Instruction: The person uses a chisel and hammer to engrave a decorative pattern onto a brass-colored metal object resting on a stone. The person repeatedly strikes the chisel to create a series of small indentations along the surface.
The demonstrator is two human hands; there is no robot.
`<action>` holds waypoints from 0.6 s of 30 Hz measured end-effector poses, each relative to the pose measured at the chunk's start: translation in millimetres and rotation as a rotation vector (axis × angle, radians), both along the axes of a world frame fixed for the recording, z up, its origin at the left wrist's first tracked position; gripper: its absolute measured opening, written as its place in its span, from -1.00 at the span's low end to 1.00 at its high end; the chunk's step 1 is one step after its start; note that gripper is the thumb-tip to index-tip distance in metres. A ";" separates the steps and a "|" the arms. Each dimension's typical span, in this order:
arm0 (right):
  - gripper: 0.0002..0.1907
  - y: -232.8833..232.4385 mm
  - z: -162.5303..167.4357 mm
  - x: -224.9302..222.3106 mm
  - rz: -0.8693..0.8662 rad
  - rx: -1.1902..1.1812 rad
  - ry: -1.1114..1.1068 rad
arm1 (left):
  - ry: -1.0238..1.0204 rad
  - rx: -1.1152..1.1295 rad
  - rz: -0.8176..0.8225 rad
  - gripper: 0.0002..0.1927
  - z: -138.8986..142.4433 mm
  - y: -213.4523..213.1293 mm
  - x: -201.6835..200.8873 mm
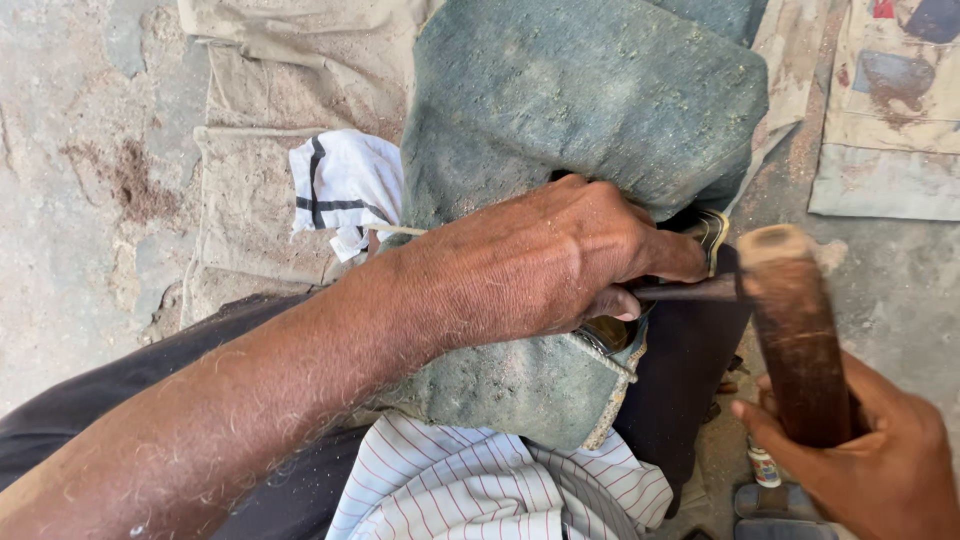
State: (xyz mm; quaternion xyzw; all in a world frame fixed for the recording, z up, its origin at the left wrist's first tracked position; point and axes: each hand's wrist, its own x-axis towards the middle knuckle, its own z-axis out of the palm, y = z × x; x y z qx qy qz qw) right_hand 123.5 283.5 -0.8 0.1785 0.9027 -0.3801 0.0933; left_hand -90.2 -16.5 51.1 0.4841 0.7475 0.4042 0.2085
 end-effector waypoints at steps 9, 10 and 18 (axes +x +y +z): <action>-0.72 -39.4 4.7 19.9 -0.212 0.115 0.008 | 0.055 -0.043 -0.096 -0.58 6.0 0.4 -2.6; -0.77 -42.0 0.7 23.0 -0.271 0.053 -0.027 | 0.051 -0.046 -0.104 -0.59 7.6 -0.9 -2.4; -0.80 -52.9 -2.5 24.8 -0.286 -0.245 0.141 | -0.087 0.219 0.069 -0.71 4.2 -20.9 6.6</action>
